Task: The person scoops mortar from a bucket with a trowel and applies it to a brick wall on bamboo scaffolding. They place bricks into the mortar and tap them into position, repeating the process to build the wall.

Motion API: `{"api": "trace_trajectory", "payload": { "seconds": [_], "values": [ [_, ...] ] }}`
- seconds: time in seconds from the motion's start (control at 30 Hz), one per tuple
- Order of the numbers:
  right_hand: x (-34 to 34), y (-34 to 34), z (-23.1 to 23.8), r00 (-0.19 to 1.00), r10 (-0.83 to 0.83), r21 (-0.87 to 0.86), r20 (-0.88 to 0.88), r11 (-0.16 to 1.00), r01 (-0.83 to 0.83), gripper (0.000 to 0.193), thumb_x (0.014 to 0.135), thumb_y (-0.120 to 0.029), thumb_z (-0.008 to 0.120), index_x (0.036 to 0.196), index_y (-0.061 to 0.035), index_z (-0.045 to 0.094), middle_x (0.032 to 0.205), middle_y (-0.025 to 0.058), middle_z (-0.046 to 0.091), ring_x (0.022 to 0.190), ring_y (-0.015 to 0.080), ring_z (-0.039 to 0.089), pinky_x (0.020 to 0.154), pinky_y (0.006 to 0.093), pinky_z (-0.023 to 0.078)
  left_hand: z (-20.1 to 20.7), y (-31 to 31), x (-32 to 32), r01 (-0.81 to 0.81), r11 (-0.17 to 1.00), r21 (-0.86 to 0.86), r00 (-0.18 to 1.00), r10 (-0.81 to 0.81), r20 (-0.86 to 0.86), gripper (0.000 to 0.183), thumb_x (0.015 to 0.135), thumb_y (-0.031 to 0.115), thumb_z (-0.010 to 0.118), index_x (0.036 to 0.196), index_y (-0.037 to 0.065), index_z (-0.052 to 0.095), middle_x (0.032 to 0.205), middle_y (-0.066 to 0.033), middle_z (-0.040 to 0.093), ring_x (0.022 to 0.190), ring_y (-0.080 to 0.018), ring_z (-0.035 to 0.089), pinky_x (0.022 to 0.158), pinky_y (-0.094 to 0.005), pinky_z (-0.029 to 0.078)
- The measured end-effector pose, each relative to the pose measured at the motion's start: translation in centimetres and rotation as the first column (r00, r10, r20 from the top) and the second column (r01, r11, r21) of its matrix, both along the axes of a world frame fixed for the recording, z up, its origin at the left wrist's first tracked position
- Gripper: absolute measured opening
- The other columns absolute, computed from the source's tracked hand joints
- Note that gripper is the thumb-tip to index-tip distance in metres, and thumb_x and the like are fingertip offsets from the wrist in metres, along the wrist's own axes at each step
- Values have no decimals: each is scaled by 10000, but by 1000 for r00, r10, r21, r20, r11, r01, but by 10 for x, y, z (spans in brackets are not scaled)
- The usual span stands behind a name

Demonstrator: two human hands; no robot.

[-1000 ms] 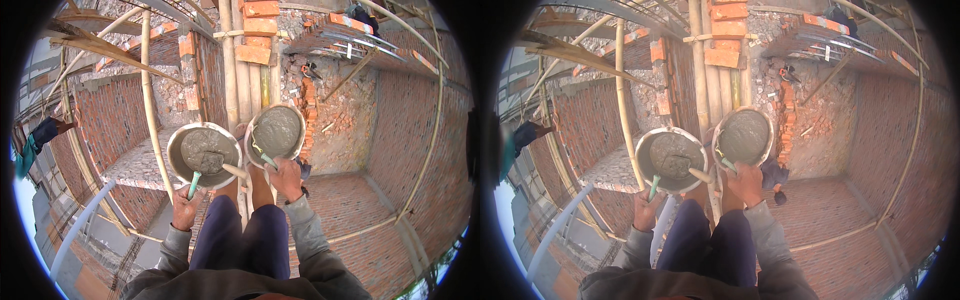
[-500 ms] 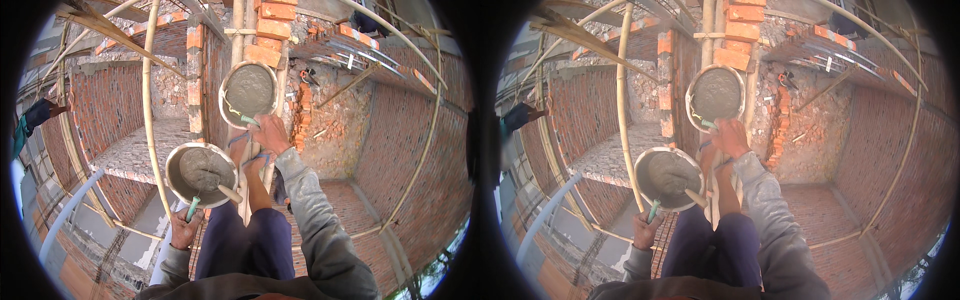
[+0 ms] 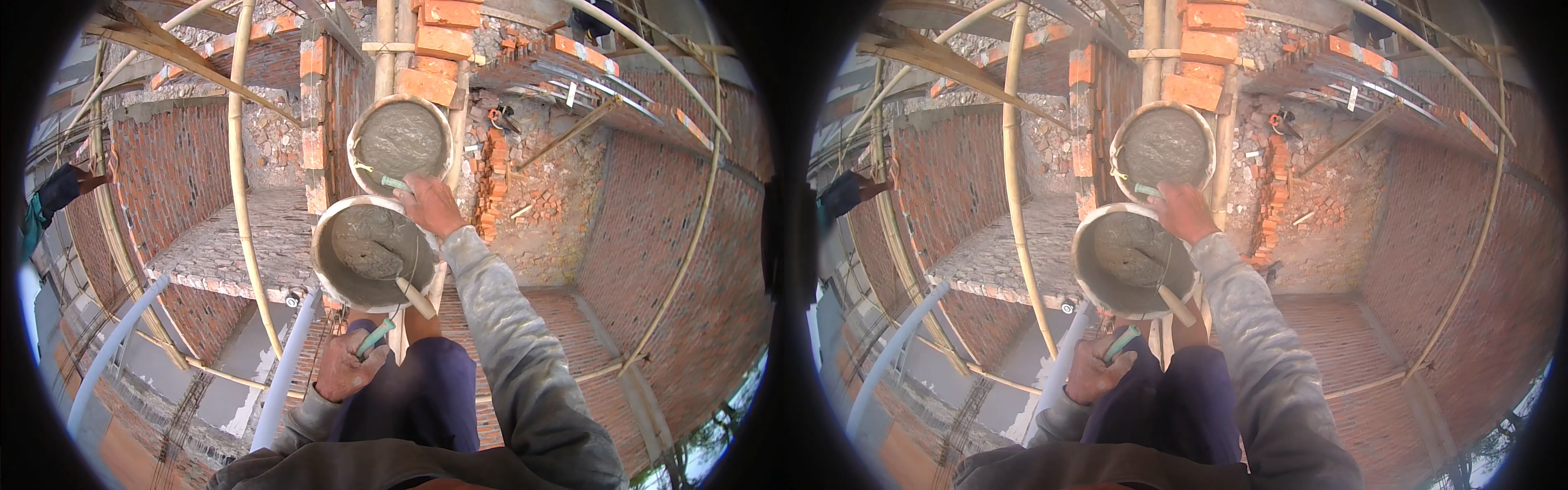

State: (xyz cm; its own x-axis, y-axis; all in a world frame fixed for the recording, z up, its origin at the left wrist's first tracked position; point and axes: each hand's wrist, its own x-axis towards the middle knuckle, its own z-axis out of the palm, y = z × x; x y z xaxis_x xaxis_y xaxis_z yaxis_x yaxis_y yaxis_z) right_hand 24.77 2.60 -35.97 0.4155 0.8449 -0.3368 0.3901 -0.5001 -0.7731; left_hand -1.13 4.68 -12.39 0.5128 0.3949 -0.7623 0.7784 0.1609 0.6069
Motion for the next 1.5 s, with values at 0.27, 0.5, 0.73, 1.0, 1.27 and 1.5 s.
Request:
{"api": "trace_trajectory", "payload": {
  "seconds": [0.27,0.5,0.73,1.0,1.27,1.5],
  "values": [
    [11,-14,10,996,67,-104,-63,992,-73,309,941,-297,772,912,10,745,850,277,722,871,494,705,823,576,530,5,-47,30,113,990,-88,994,-113,8,339,879,254,832,745,33,614,631,-157,593,524,-362,557,559,-462,460],
    [-17,-4,23,995,43,-152,-91,987,-57,281,927,-267,765,898,13,753,864,285,724,880,489,707,804,580,530,9,-59,32,178,960,-218,982,-188,-28,352,918,303,802,764,65,594,642,-167,552,579,-371,525,580,-478,446],
    [10,-11,6,997,-55,-155,-56,987,46,315,943,-298,772,961,15,744,934,283,735,916,499,702,836,584,528,1,-78,19,302,942,-145,953,-303,19,374,885,339,803,748,82,568,668,-169,592,635,-432,600,599,-513,469],
    [13,-35,-1,998,-49,-206,-48,978,38,317,950,-311,783,973,5,759,934,278,740,948,502,706,870,595,528,1,-89,15,358,928,-107,934,-356,36,373,871,355,797,740,86,573,657,-179,593,645,-445,620,596,-519,477],
    [-14,-35,13,991,-116,-238,-61,966,98,406,959,-381,763,902,22,759,871,303,726,877,511,711,803,591,531,-13,-79,20,379,925,-19,925,-378,43,355,853,330,791,727,77,577,636,-164,607,649,-442,653,627,-533,516],
    [-18,-67,-12,911,-391,-304,-134,891,338,429,990,-379,724,899,41,730,870,302,719,842,527,679,764,564,502,-14,-78,15,376,926,-45,927,-375,19,333,881,349,740,772,76,585,674,-172,615,703,-449,662,661,-565,504]
  ]
}}
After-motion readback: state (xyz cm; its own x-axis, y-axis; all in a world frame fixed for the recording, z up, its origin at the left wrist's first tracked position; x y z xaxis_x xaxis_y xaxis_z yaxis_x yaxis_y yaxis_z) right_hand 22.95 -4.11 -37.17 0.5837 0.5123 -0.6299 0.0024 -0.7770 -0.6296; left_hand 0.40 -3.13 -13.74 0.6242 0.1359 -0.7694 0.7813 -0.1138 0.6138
